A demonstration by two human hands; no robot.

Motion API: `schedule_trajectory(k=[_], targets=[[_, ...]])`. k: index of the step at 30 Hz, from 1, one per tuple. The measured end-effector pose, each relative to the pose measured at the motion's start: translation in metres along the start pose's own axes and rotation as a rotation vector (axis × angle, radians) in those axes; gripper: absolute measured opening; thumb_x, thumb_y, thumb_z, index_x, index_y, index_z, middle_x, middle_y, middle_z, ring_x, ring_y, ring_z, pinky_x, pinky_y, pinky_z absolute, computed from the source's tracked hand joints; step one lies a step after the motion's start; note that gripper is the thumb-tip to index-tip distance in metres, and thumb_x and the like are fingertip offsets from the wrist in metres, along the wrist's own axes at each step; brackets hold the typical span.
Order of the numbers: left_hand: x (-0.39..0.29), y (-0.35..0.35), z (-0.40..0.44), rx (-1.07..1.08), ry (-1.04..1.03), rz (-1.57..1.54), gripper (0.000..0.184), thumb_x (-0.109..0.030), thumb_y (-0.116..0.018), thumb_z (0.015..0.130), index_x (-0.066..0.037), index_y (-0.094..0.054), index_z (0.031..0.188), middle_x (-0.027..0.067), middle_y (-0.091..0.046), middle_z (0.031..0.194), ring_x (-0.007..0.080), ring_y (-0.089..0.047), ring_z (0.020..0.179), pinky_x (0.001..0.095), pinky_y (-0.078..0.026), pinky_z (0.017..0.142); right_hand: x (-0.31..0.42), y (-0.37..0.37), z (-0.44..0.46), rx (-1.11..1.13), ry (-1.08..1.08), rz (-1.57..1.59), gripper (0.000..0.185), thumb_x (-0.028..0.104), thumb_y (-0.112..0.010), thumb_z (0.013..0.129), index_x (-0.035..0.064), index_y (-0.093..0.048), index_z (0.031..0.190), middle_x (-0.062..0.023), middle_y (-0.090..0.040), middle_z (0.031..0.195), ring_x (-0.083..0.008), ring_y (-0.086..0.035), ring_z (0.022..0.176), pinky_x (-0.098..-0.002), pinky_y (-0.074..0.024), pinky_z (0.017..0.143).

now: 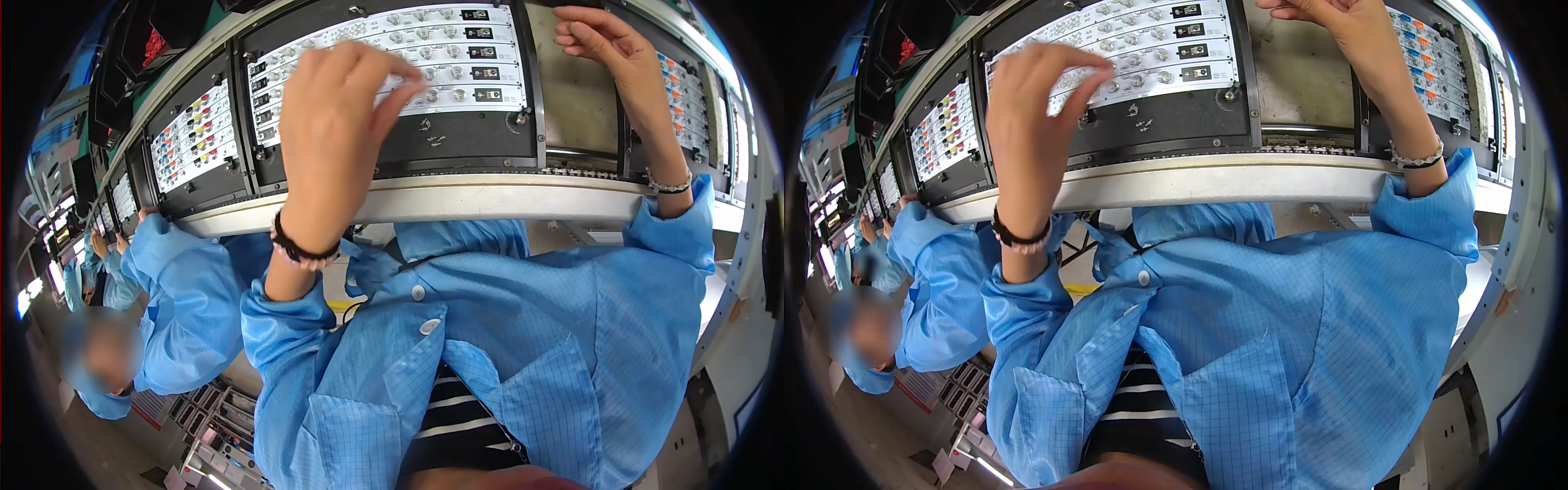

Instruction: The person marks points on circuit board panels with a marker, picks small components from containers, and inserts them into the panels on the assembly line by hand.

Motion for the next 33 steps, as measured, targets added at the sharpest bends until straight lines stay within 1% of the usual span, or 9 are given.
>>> schedule_trajectory(k=[3, 13, 16, 19, 22, 25, 26, 30, 33], targets=[[0.008, -0.002, -0.031, 0.044, 0.031, -0.099, 0.017, -0.014, -0.078, 0.076, -0.012, -0.071, 0.092, 0.0028, -0.061, 0.086, 0.0264, -0.054, 0.082, 0.0375, -0.045, 0.073, 0.001, -0.017, 0.003, -0.018, 0.013, 0.031, 0.02, 0.007, -0.062, 0.099, -0.0025, -0.062, 0.116, -0.0089, -0.071, 0.097, -0.0122, -0.069, 0.086, -0.0229, -0.0571, 0.079], [-0.002, -0.04, -0.036, 0.051, 0.058, -0.132, 0.017, -0.014, -0.076, 0.078, -0.012, -0.068, 0.093, 0.0008, -0.062, 0.089, 0.0239, -0.056, 0.086, 0.0361, -0.045, 0.076, -0.007, -0.014, 0.005, 0.014, -0.028, 0.049, 0.008, 0.006, -0.062, 0.099, 0.0002, -0.06, 0.103, -0.0105, -0.071, 0.095, -0.0137, -0.07, 0.083, -0.0232, -0.0575, 0.074], [-0.003, -0.04, -0.036, 0.064, 0.059, -0.112, 0.018, -0.013, -0.076, 0.077, -0.012, -0.067, 0.093, 0.0007, -0.061, 0.087, 0.023, -0.056, 0.086, 0.0354, -0.045, 0.075, -0.035, 0.003, 0.013, 0.13, 0.032, -0.042, 0.015, 0.012, -0.058, 0.102, 0.0016, -0.062, 0.112, -0.0085, -0.068, 0.104, -0.0151, -0.068, 0.095, -0.0274, -0.0536, 0.087], [-0.004, -0.038, -0.038, 0.053, 0.041, -0.1, 0.018, -0.013, -0.076, 0.078, -0.012, -0.067, 0.093, 0.0003, -0.061, 0.086, 0.0226, -0.056, 0.085, 0.0347, -0.044, 0.074, -0.039, 0.003, 0.014, 0.209, 0.061, -0.019, 0.018, 0.018, -0.059, 0.102, 0.0039, -0.06, 0.112, -0.0096, -0.069, 0.108, -0.0153, -0.068, 0.099, -0.0274, -0.0553, 0.088], [-0.004, -0.035, -0.041, 0.003, 0.038, -0.153, 0.017, -0.011, -0.076, 0.078, -0.011, -0.066, 0.092, -0.0001, -0.064, 0.088, 0.0229, -0.057, 0.083, 0.0345, -0.044, 0.073, -0.037, -0.005, 0.011, 0.232, 0.085, 0.029, 0.018, 0.022, -0.059, 0.103, 0.0045, -0.06, 0.109, -0.0078, -0.068, 0.104, -0.0117, -0.067, 0.094, -0.0235, -0.0538, 0.082], [-0.004, -0.024, -0.049, -0.019, 0.059, -0.24, 0.018, -0.006, -0.076, 0.079, -0.009, -0.065, 0.093, 0.0016, -0.066, 0.092, 0.0239, -0.059, 0.08, 0.0347, -0.045, 0.071, -0.024, -0.026, 0.003, 0.192, 0.032, 0.246, 0.009, 0.007, -0.061, 0.099, -0.0007, -0.06, 0.103, -0.0122, -0.071, 0.095, -0.0136, -0.069, 0.078, -0.0229, -0.057, 0.067], [-0.004, -0.021, -0.051, -0.022, 0.069, -0.275, 0.018, -0.003, -0.076, 0.079, -0.008, -0.065, 0.093, 0.0025, -0.067, 0.093, 0.0243, -0.059, 0.08, 0.0348, -0.045, 0.07, -0.024, -0.03, 0.002, 0.19, 0.046, 0.263, 0.01, 0.008, -0.061, 0.099, -0.0012, -0.06, 0.102, -0.0131, -0.07, 0.094, -0.0132, -0.068, 0.075, -0.0226, -0.0555, 0.062], [-0.003, -0.021, -0.064, -0.037, 0.209, -0.439, 0.023, 0.008, -0.072, 0.079, -0.003, -0.064, 0.098, 0.0084, -0.066, 0.095, 0.0252, -0.058, 0.078, 0.0336, -0.048, 0.066, -0.021, -0.036, 0.0, 0.215, 0.0, 0.328, 0.012, 0.01, -0.063, 0.099, -0.0009, -0.06, 0.102, -0.0124, -0.07, 0.092, -0.012, -0.066, 0.072, -0.0216, -0.0535, 0.06], [-0.001, -0.026, -0.074, -0.045, 0.255, -0.508, 0.024, 0.007, -0.073, 0.08, -0.003, -0.063, 0.099, 0.008, -0.066, 0.095, 0.0242, -0.058, 0.078, 0.0324, -0.049, 0.065, -0.029, -0.021, 0.003, 0.318, 0.053, 0.259, 0.018, 0.024, -0.057, 0.104, 0.006, -0.059, 0.106, -0.0048, -0.066, 0.1, -0.0073, -0.06, 0.08, -0.0203, -0.0495, 0.075]])
Point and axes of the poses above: each hand's wrist, its own z-axis towards the middle knuckle, its own y-axis out of the back of the hand, x = y × z, the point moved 2 cm from there along z, towards the middle knuckle
